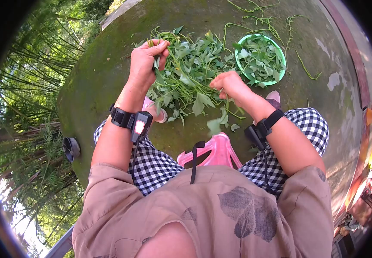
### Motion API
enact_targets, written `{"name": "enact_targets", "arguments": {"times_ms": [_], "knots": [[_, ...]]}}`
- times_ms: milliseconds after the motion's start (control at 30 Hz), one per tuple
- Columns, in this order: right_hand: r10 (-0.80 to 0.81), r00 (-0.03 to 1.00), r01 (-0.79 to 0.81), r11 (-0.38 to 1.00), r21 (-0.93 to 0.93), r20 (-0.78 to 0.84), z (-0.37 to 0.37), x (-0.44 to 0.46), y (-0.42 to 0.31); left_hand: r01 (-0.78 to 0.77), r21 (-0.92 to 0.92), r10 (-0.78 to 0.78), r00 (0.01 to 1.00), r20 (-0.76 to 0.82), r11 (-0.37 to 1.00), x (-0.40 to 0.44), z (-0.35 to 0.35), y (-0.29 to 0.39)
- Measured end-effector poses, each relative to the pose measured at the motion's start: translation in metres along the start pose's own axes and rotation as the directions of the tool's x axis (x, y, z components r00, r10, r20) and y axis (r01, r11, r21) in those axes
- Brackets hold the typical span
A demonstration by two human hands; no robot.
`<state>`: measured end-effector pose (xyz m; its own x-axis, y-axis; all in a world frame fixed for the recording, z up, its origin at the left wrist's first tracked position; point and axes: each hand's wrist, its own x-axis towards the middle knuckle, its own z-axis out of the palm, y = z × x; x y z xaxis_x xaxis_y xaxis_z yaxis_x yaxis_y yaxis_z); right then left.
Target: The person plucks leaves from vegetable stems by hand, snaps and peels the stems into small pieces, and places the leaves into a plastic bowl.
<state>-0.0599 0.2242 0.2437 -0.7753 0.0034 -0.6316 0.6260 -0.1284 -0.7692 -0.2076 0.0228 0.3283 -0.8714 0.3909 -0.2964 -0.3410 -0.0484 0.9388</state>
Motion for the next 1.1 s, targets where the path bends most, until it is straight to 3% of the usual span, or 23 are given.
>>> {"name": "enact_targets", "arguments": {"times_ms": [267,400,467,500,567,600,700,733,833,867,967,1100], "knots": [[-0.164,0.97,0.17,0.985,-0.022,0.18,0.029,-0.022,-0.039,0.262,-0.09,-0.257,0.964,0.062,0.961,-0.007,0.014,-0.023],[-0.112,0.976,0.129,0.988,-0.08,0.185,0.02,-0.013,-0.034,0.358,-0.137,-0.333,0.927,0.174,0.924,-0.005,0.007,-0.033],[-0.068,0.987,0.095,0.977,-0.191,0.145,0.013,-0.011,-0.036,0.239,0.052,-0.236,0.97,-0.056,0.97,-0.003,0.01,-0.038],[-0.116,0.991,0.135,0.919,-0.372,0.073,0.01,-0.01,-0.035,0.19,0.156,-0.165,0.973,-0.162,0.969,-0.003,0.012,-0.038],[-0.242,0.969,0.149,0.709,-0.69,-0.04,0.007,-0.008,-0.031,-0.03,0.352,0.051,0.997,-0.052,0.936,-0.003,0.008,-0.036],[-0.273,0.962,0.182,0.667,-0.723,-0.009,0.007,-0.009,-0.03,-0.145,0.434,0.152,0.988,0.019,0.889,-0.005,0.009,-0.032],[-0.349,0.933,0.277,0.531,-0.801,0.09,0.008,-0.011,-0.029,-0.271,0.798,0.073,0.958,0.276,0.538,-0.019,0.022,-0.029],[-0.368,0.922,0.305,0.49,-0.817,0.123,0.009,-0.011,-0.028,-0.364,0.827,0.067,0.925,0.373,0.428,-0.021,0.023,-0.035],[-0.378,0.903,0.364,0.427,-0.828,0.203,0.013,-0.015,-0.035,-0.502,0.811,0.039,0.856,0.515,0.301,-0.025,0.027,-0.047],[-0.374,0.9,0.378,0.417,-0.826,0.223,0.013,-0.017,-0.037,-0.488,0.815,0.015,0.861,0.509,0.314,-0.024,0.026,-0.049],[-0.485,0.867,0.462,0.696,-0.55,0.114,0.009,-0.01,-0.03,-0.434,0.819,-0.065,0.869,0.491,0.376,-0.022,0.023,-0.047],[-0.525,0.851,0.386,0.651,-0.654,-0.02,-0.014,-0.001,-0.031,-0.316,0.818,-0.211,0.863,0.458,0.481,-0.022,0.017,-0.048]]}}
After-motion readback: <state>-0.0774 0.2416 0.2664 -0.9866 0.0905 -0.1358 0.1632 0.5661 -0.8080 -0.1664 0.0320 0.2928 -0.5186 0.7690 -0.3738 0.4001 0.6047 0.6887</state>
